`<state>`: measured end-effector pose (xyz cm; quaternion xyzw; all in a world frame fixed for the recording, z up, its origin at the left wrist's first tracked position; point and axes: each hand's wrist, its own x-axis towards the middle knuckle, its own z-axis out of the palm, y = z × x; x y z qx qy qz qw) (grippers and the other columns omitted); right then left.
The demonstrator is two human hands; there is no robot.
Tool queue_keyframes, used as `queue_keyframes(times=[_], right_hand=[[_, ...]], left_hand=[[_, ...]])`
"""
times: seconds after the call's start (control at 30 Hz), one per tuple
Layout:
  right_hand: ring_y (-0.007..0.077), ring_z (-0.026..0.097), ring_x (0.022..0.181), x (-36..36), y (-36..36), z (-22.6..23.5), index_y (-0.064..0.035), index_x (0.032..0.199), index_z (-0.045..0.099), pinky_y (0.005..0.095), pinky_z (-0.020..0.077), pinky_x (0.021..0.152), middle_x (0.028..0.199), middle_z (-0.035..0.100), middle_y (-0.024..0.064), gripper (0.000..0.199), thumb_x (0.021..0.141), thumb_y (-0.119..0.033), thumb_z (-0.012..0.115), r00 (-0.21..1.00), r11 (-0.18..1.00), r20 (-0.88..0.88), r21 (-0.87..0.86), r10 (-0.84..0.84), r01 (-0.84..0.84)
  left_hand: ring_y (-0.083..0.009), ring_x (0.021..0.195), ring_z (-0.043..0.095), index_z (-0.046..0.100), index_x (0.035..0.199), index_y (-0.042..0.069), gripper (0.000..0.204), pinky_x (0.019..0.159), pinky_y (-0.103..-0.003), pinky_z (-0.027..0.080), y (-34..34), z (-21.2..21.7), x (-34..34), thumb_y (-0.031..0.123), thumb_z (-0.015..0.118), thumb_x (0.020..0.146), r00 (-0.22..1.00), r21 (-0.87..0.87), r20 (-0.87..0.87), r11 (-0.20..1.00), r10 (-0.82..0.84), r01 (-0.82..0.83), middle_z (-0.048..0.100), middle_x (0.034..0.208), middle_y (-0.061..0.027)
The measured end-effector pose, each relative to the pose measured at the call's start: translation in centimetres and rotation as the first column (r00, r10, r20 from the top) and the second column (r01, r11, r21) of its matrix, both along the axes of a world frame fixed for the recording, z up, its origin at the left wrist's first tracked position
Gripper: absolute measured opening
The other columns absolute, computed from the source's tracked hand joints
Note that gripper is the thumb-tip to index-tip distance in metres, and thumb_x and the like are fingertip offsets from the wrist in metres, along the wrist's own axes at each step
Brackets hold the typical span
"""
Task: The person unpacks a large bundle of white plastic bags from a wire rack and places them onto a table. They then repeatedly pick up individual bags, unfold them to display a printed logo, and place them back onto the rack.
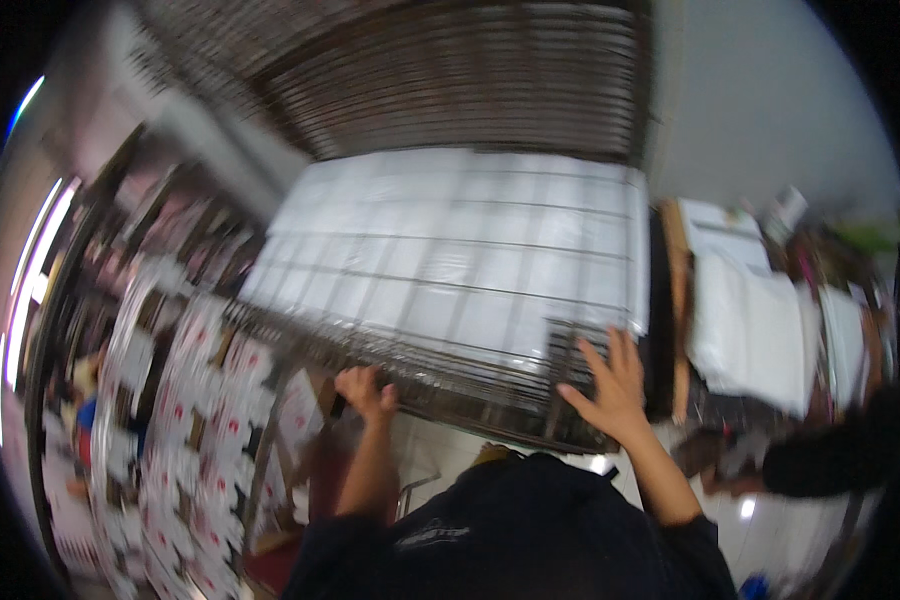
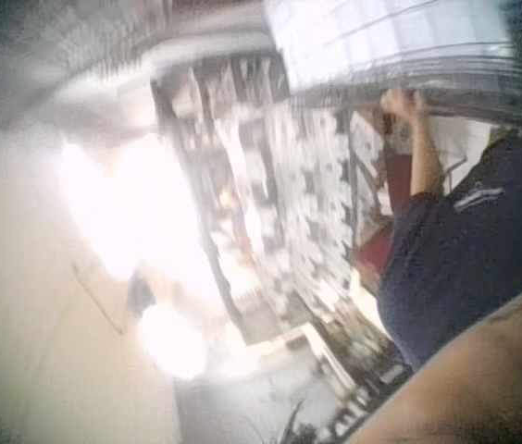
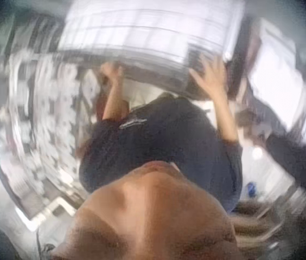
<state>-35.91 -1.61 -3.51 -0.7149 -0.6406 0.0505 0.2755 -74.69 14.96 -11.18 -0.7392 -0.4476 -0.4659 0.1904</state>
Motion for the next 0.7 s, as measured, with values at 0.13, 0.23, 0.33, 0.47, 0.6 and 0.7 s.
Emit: queue_keyframes(times=[0.13, 0.23, 0.33, 0.47, 0.6, 0.7], right_hand=[[0.0451, 0.011, 0.138, 0.1, 0.0, -0.4, -0.0192, 0.136, 0.045, 0.0637, 0.0176, 0.106, 0.150, 0.018, 0.0226, 0.070, 0.079, -0.057, 0.060, 0.998, 0.999, -0.046, -0.026, -0.031, 0.030], [0.0441, 0.008, 0.139, 0.6, -0.1, -0.3, -0.0171, 0.136, 0.045, 0.0631, 0.0183, 0.105, 0.150, 0.018, 0.0218, 0.071, 0.079, -0.058, 0.059, 0.999, 1.000, -0.035, -0.004, -0.021, 0.021], [0.0439, 0.008, 0.139, 0.5, -0.3, -0.6, -0.0171, 0.136, 0.046, 0.0650, 0.0178, 0.104, 0.150, 0.018, 0.0220, 0.071, 0.080, -0.059, 0.058, 1.000, 1.000, -0.016, -0.020, -0.024, 0.024], [0.0446, 0.011, 0.138, 0.7, -0.6, -1.1, -0.0164, 0.134, 0.047, 0.0658, 0.0176, 0.104, 0.149, 0.019, 0.0234, 0.069, 0.080, -0.058, 0.058, 1.000, 0.999, 0.005, 0.029, -0.019, 0.018], [0.0447, 0.012, 0.138, 0.5, -0.4, -1.1, -0.0167, 0.134, 0.048, 0.0655, 0.0181, 0.104, 0.148, 0.020, 0.0235, 0.070, 0.079, -0.058, 0.059, 1.000, 0.999, -0.001, 0.028, -0.021, 0.021], [0.0448, 0.013, 0.137, -0.1, -0.9, -1.2, -0.0161, 0.133, 0.049, 0.0654, 0.0181, 0.104, 0.148, 0.021, 0.0234, 0.069, 0.079, -0.058, 0.059, 1.000, 0.998, -0.026, 0.066, -0.016, 0.018]], left_hand=[[-0.0335, 0.075, 0.046, 0.060, 0.080, 0.007, 0.049, 0.074, -0.048, 0.034, 0.7, -1.6, -0.7, 0.052, 0.042, 0.086, 0.999, 0.013, -0.018, 0.999, -0.041, 0.041, 0.051, 0.073, -0.0121], [-0.0340, 0.075, 0.047, 0.059, 0.078, 0.006, 0.043, 0.075, -0.046, 0.035, 1.1, -1.4, -0.2, 0.045, 0.042, 0.084, 0.997, -0.034, -0.068, 0.999, 0.025, -0.028, 0.051, 0.074, -0.0126], [-0.0310, 0.074, 0.046, 0.058, 0.082, 0.002, 0.065, 0.076, -0.044, 0.034, 2.0, -3.2, -1.3, 0.058, 0.028, 0.092, 0.991, -0.011, -0.100, 0.996, 0.091, -0.092, 0.047, 0.075, -0.0129], [-0.0301, 0.074, 0.046, 0.058, 0.081, 0.001, 0.064, 0.076, -0.043, 0.034, 1.9, -2.6, -0.5, 0.057, 0.027, 0.092, 0.989, -0.034, -0.127, 0.997, 0.070, -0.075, 0.048, 0.075, -0.0130], [-0.0297, 0.074, 0.045, 0.057, 0.081, 0.000, 0.063, 0.076, -0.043, 0.034, 1.4, -2.2, 0.2, 0.055, 0.026, 0.093, 0.995, -0.008, -0.080, 0.998, 0.057, -0.058, 0.047, 0.075, -0.0130], [-0.0300, 0.075, 0.045, 0.056, 0.083, 0.000, 0.060, 0.077, -0.044, 0.033, 0.7, -1.5, -0.7, 0.052, 0.028, 0.093, 0.986, -0.031, -0.151, 0.996, 0.075, -0.080, 0.047, 0.075, -0.0131]])
